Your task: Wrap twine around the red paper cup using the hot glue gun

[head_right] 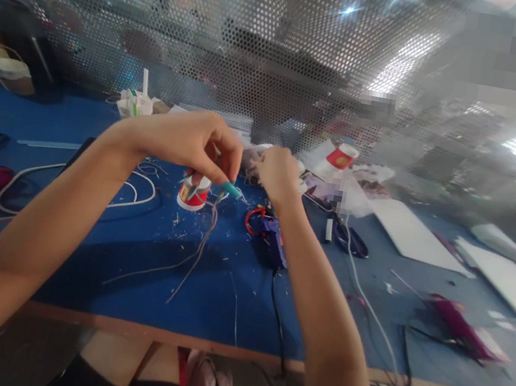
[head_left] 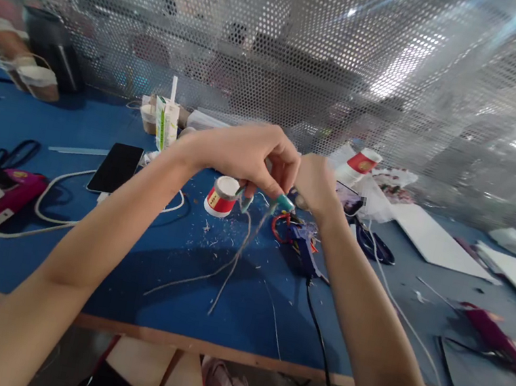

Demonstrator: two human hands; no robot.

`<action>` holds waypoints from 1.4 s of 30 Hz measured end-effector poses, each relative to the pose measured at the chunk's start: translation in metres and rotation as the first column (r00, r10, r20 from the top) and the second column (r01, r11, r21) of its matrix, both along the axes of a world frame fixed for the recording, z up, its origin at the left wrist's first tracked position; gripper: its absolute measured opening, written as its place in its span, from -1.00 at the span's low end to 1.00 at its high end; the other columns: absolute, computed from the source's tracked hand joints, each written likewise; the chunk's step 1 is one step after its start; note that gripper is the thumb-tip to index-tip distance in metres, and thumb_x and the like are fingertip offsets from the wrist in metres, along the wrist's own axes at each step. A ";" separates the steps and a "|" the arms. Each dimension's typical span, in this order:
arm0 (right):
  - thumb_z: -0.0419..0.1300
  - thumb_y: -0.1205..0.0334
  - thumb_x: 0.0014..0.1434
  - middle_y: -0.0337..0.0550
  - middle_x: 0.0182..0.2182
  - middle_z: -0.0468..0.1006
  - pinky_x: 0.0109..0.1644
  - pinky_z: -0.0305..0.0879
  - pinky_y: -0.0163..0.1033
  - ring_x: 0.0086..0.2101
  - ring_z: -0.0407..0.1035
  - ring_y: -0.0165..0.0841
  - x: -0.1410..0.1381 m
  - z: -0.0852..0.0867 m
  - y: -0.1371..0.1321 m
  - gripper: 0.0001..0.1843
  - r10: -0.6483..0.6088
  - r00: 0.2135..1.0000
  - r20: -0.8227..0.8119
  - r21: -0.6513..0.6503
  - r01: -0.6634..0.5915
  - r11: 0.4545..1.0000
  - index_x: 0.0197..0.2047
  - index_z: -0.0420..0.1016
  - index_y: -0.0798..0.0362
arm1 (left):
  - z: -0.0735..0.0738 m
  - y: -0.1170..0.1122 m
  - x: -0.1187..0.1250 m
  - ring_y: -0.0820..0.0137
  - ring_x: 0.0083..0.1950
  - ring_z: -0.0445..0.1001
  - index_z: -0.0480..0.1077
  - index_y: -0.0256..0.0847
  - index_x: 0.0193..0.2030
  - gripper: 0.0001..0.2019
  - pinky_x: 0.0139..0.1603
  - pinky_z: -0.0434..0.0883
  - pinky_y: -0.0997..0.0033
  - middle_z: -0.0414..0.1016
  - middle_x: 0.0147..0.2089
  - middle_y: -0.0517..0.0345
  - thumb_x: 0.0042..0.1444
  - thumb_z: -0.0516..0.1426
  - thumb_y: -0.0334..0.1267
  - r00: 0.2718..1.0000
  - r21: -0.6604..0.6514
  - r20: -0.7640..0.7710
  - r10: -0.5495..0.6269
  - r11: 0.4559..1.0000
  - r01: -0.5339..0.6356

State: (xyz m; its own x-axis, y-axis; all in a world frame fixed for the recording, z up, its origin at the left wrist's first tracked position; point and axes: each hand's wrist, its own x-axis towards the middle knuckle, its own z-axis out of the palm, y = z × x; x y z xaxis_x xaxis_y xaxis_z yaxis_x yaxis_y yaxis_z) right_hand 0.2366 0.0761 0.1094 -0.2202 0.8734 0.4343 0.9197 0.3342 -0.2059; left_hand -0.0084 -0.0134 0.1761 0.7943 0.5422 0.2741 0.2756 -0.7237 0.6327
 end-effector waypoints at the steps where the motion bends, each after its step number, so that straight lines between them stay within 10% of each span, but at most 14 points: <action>1: 0.24 -0.05 0.30 0.18 -0.40 0.59 -0.12 0.40 0.12 -0.19 0.53 0.09 -0.001 0.004 -0.009 -0.57 -0.100 0.995 -0.008 0.068 0.101 0.993 -0.40 0.61 0.14 | -0.003 0.002 0.003 0.37 -0.41 0.59 0.61 -0.14 -0.29 -0.95 -0.38 0.50 0.40 0.56 -0.47 0.18 0.09 0.29 -0.29 0.999 0.029 -0.004 0.033 0.999 -0.033; 4: 0.07 -0.26 0.33 0.14 -0.43 0.57 -0.17 0.39 0.05 -0.25 0.52 -0.01 -0.005 0.010 -0.033 -0.39 -0.167 0.976 -0.138 0.112 0.183 0.977 -0.38 0.61 0.10 | -0.010 0.008 0.013 0.38 -0.37 0.59 0.59 -0.20 -0.32 -0.94 -0.34 0.50 0.40 0.58 -0.42 0.14 0.10 0.24 -0.35 0.992 0.083 0.009 0.124 0.989 -0.124; 8: -0.31 -0.50 0.29 0.03 -0.40 0.59 -0.34 0.40 -0.10 -0.39 0.46 -0.23 -0.014 0.004 -0.060 -0.08 0.148 0.853 -0.500 -0.093 -0.222 0.971 -0.21 0.63 0.04 | -0.023 0.016 0.029 0.39 -0.42 0.56 0.55 -0.26 -0.27 -0.91 -0.32 0.51 0.35 0.60 -0.38 0.09 0.13 0.18 -0.40 0.967 0.076 0.049 0.250 0.964 -0.254; 11: -0.04 -0.62 0.12 -0.05 -0.43 0.60 -0.35 0.37 -0.16 -0.42 0.42 -0.29 -0.019 -0.003 -0.082 -0.16 0.268 0.793 -0.547 -0.128 -0.396 0.909 -0.31 0.62 0.01 | -0.033 0.019 0.039 0.36 -0.43 0.56 0.50 -0.25 -0.10 -0.84 -0.32 0.51 0.31 0.60 -0.37 0.07 0.21 0.15 -0.40 0.952 0.035 0.090 0.293 0.954 -0.297; 17: 0.15 -0.41 0.16 -0.15 -0.63 0.55 -0.52 0.15 -0.25 -0.65 0.24 -0.42 -0.010 -0.005 -0.114 -0.35 0.176 0.848 -0.500 -0.241 -0.331 0.912 -0.59 0.47 0.01 | -0.024 0.019 0.022 0.39 -0.49 0.50 0.46 -0.22 -0.03 -0.80 -0.38 0.40 0.39 0.51 -0.48 0.17 0.20 0.17 -0.33 0.962 0.048 -0.121 0.246 0.969 -0.242; 23: 0.11 0.12 0.28 -0.18 -0.68 0.51 -0.39 0.28 -0.26 -0.65 0.32 -0.43 0.020 -0.015 -0.117 -0.52 0.043 0.997 -0.060 -0.531 -0.068 0.845 -0.67 0.37 0.02 | 0.013 0.016 -0.032 0.32 -0.31 0.54 0.49 -0.22 0.02 -0.67 -0.25 0.37 0.36 0.50 -0.43 0.15 0.17 0.19 -0.11 0.921 -0.003 -0.367 0.133 0.990 -0.144; 27: 0.34 0.00 0.13 -0.08 -0.43 0.62 -0.44 0.37 -0.21 -0.63 0.38 -0.40 0.024 -0.015 -0.128 -0.70 -0.056 0.997 0.049 -0.616 0.075 0.784 -0.36 0.47 0.08 | 0.015 0.014 -0.035 0.34 -0.28 0.53 0.41 -0.22 0.13 -0.61 -0.22 0.34 0.36 0.51 -0.36 0.14 0.22 0.13 -0.12 0.946 -0.040 -0.305 0.112 0.991 -0.131; 29: 0.44 -0.09 -0.01 0.09 -0.15 0.62 -0.50 0.41 -0.18 -0.61 0.41 -0.39 0.017 -0.007 -0.138 -0.43 -0.090 0.996 -0.011 -0.585 0.067 0.808 -0.08 0.45 0.11 | 0.010 0.011 -0.022 0.34 -0.28 0.53 0.38 -0.22 0.16 -0.60 -0.23 0.35 0.37 0.53 -0.34 0.13 0.21 0.12 -0.15 0.948 -0.067 -0.311 0.074 0.993 -0.099; 34: 0.46 -0.06 -0.04 -0.05 -0.20 0.56 -0.60 0.39 -0.23 -0.66 0.36 -0.45 -0.026 0.007 -0.156 -0.15 -0.022 0.899 -0.437 -0.596 -0.272 0.756 0.20 0.22 0.07 | -0.004 -0.002 0.017 0.37 -0.30 0.52 0.22 -0.36 0.27 -0.53 -0.26 0.36 0.41 0.57 -0.30 0.08 0.25 0.04 -0.28 0.916 -0.126 -0.395 0.064 0.984 -0.124; 38: 0.20 0.16 -0.01 -0.24 -0.47 0.53 -0.64 0.28 -0.31 -0.67 0.32 -0.43 -0.054 -0.005 -0.147 -0.61 -0.097 0.570 -0.816 -0.469 -0.555 0.687 -0.08 0.35 0.06 | -0.012 -0.001 0.028 0.39 -0.33 0.51 0.10 -0.43 0.33 -0.46 -0.28 0.35 0.42 0.57 -0.33 0.09 0.22 0.01 -0.36 0.901 -0.082 -0.416 0.122 0.982 -0.171; 42: 0.01 0.24 -0.16 -0.28 -0.74 0.32 -0.68 -0.03 -0.35 -0.76 0.08 -0.49 -0.050 -0.020 -0.136 -0.86 -0.215 0.636 -0.741 -0.528 -0.354 0.772 -0.55 0.37 0.04 | -0.012 0.005 0.019 0.40 -0.32 0.51 0.15 -0.37 0.33 -0.44 -0.27 0.35 0.43 0.58 -0.35 0.13 0.19 0.05 -0.33 0.904 -0.065 -0.423 0.062 0.993 -0.099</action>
